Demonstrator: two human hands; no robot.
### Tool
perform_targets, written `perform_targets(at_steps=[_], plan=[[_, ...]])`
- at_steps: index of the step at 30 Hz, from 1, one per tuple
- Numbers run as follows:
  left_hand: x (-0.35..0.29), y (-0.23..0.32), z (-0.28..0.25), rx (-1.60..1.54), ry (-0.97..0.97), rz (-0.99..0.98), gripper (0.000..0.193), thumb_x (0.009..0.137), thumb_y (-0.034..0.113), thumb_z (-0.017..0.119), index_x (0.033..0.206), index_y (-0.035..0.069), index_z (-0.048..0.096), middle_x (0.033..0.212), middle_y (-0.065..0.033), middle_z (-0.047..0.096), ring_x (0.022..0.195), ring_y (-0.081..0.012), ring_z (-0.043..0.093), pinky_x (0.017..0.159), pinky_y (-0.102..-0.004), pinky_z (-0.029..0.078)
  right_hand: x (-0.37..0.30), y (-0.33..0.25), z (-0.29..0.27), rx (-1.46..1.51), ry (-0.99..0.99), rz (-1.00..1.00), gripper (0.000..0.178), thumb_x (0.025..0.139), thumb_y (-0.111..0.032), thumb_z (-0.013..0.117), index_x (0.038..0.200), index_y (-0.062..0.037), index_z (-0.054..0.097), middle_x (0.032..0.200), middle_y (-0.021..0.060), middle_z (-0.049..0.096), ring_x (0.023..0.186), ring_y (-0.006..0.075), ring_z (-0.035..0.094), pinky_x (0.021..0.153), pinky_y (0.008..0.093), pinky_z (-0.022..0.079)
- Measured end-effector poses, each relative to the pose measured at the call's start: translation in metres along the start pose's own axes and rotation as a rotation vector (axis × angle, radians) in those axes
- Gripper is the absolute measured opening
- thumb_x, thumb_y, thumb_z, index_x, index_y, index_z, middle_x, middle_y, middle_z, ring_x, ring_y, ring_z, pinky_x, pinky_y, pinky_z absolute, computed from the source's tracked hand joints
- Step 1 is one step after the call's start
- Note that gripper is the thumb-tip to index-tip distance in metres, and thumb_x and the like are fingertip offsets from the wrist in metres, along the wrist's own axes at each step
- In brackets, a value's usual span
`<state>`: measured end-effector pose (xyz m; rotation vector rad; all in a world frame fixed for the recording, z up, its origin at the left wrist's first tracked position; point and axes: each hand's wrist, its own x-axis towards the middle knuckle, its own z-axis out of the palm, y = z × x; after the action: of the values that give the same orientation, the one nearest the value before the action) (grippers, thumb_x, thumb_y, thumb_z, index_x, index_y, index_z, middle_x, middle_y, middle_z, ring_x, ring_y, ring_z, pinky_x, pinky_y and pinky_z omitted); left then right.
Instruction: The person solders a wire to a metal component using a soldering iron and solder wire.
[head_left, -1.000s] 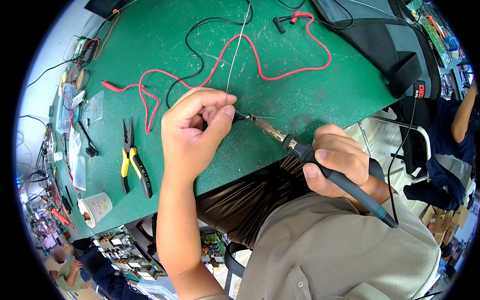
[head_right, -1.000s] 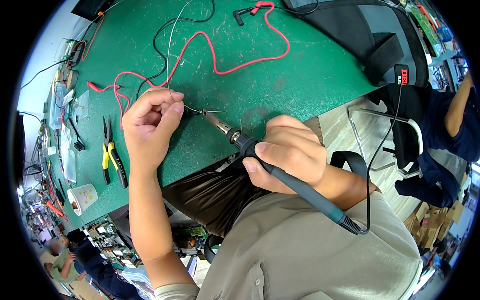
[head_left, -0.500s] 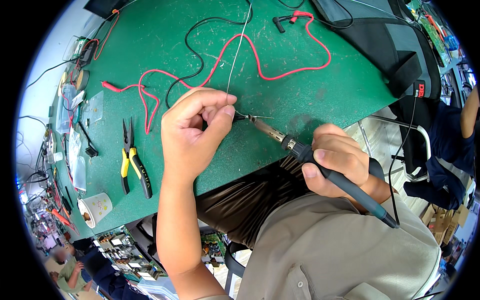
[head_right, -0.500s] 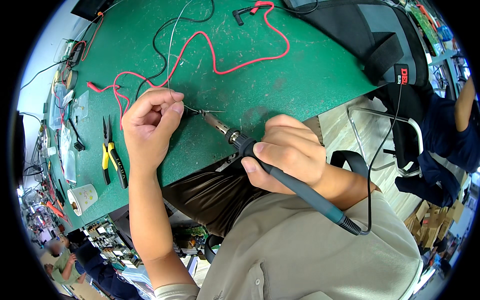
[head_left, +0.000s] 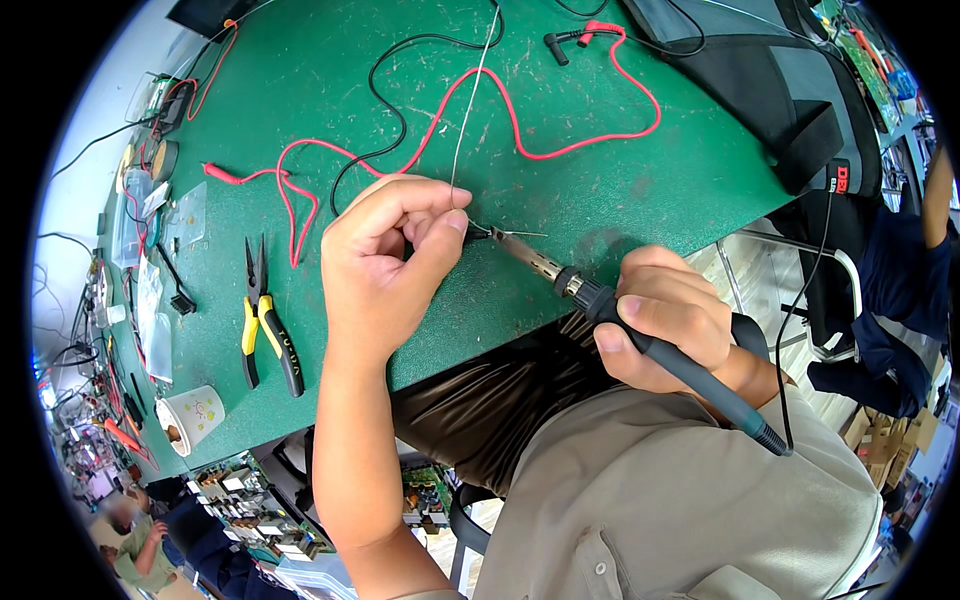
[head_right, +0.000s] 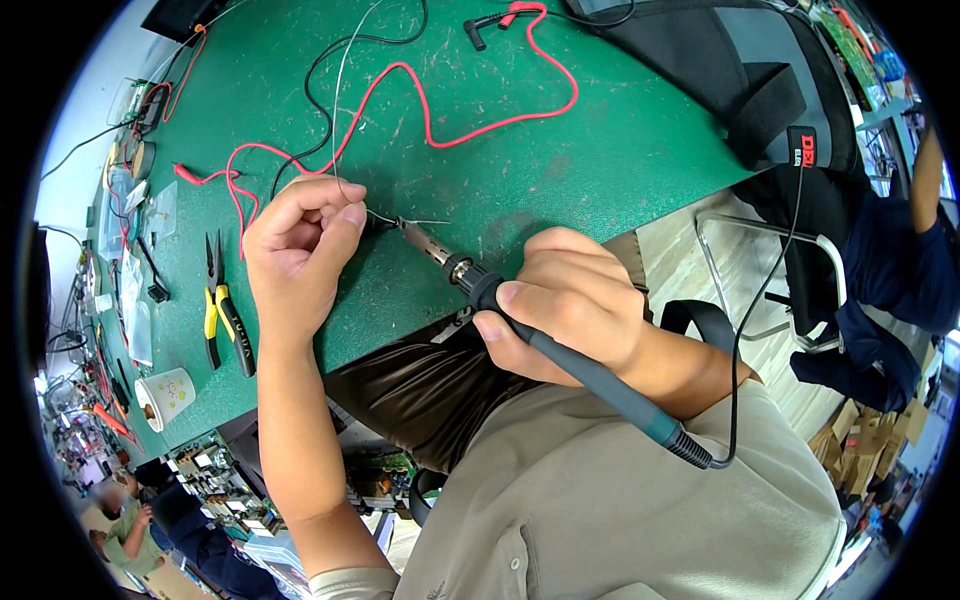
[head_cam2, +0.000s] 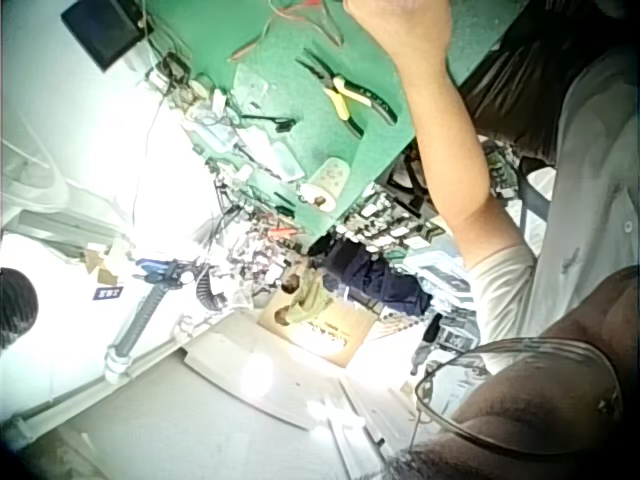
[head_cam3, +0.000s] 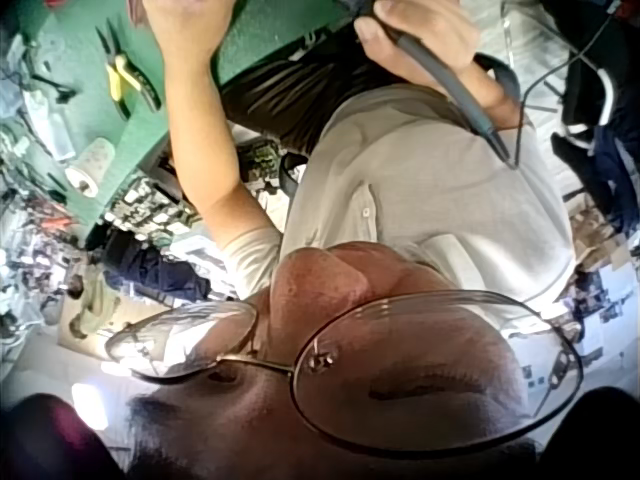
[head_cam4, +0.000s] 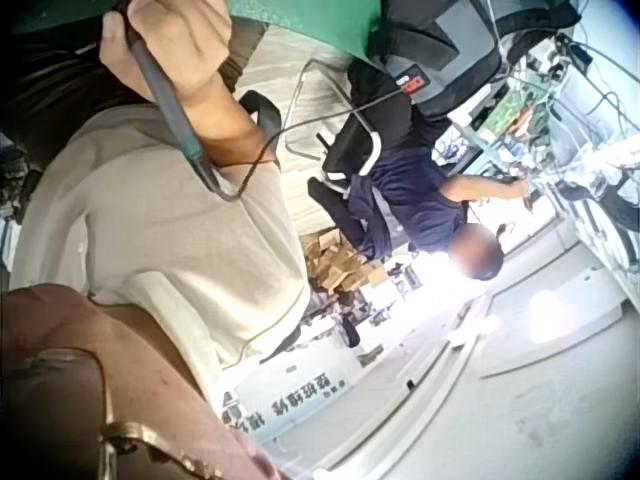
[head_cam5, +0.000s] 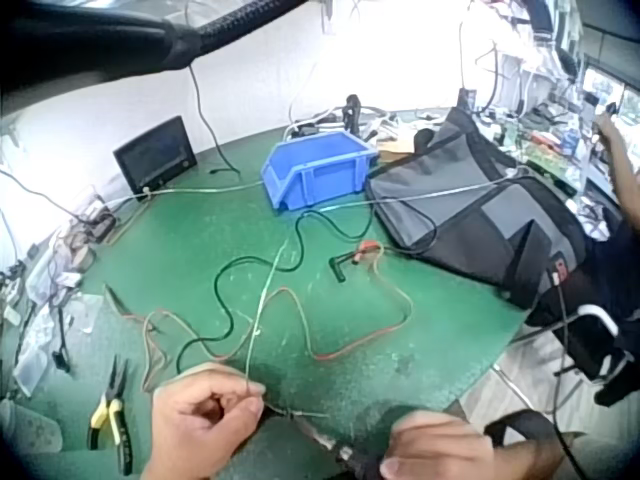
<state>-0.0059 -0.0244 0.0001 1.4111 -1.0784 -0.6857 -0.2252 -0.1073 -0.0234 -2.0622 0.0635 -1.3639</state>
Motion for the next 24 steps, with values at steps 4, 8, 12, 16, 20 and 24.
perform_targets(at_steps=[4,8,12,16,20,24], plan=[[0.0,0.0,0.0,-0.012,0.001,0.004,0.016,0.077,-0.011,0.064,0.091,-0.003,0.066,0.083,-0.0014,0.059,0.064,-0.0027,0.046,0.055,-0.0179,0.037,0.001,-0.002,-0.001,0.003,-0.015,-0.002,0.029,0.068,0.0,0.076,0.089,0.0032,0.056,0.064,0.0097,0.056,0.048,0.0247,0.053,0.053,0.036,0.047],[0.002,0.001,0.002,-0.014,-0.005,0.009,0.016,0.077,-0.011,0.064,0.09,-0.003,0.066,0.083,-0.0012,0.059,0.064,-0.0027,0.046,0.055,-0.0179,0.037,0.001,-0.001,-0.001,-0.008,-0.007,-0.014,0.028,0.069,-0.001,0.075,0.089,0.0034,0.056,0.063,0.0094,0.055,0.047,0.0243,0.052,0.053,0.036,0.047],[0.001,0.0,0.0,-0.01,-0.002,0.014,0.016,0.077,-0.012,0.064,0.09,-0.003,0.066,0.082,-0.0009,0.058,0.064,-0.0027,0.045,0.055,-0.0179,0.037,0.003,-0.002,-0.004,-0.002,0.005,-0.027,0.027,0.071,-0.001,0.074,0.089,0.0035,0.055,0.062,0.0091,0.055,0.046,0.0237,0.051,0.051,0.0361,0.047],[0.001,0.001,0.001,-0.016,-0.002,0.009,0.016,0.077,-0.012,0.063,0.09,-0.003,0.066,0.081,-0.0007,0.057,0.064,-0.0028,0.045,0.055,-0.018,0.037,0.006,-0.003,-0.014,0.004,-0.008,-0.026,0.026,0.073,-0.001,0.073,0.09,0.0034,0.053,0.06,0.0092,0.054,0.045,0.0233,0.051,0.05,0.0364,0.046],[-0.001,0.0,0.0,-0.004,0.007,0.009,0.016,0.077,-0.012,0.064,0.09,-0.003,0.066,0.082,-0.0013,0.058,0.064,-0.0028,0.046,0.056,-0.0179,0.038,0.004,0.001,-0.017,-0.005,0.033,-0.045,0.027,0.075,-0.001,0.072,0.091,0.0033,0.051,0.06,0.0094,0.054,0.046,0.0221,0.05,0.049,0.0363,0.046],[0.001,0.0,0.001,-0.004,0.013,0.015,0.015,0.077,-0.012,0.064,0.09,-0.003,0.066,0.082,-0.0016,0.058,0.065,-0.0026,0.047,0.056,-0.0177,0.039,0.002,0.005,-0.019,0.024,0.096,-0.011,0.025,0.078,-0.001,0.07,0.093,0.0036,0.051,0.061,0.0106,0.054,0.046,0.0207,0.048,0.049,0.036,0.045]])
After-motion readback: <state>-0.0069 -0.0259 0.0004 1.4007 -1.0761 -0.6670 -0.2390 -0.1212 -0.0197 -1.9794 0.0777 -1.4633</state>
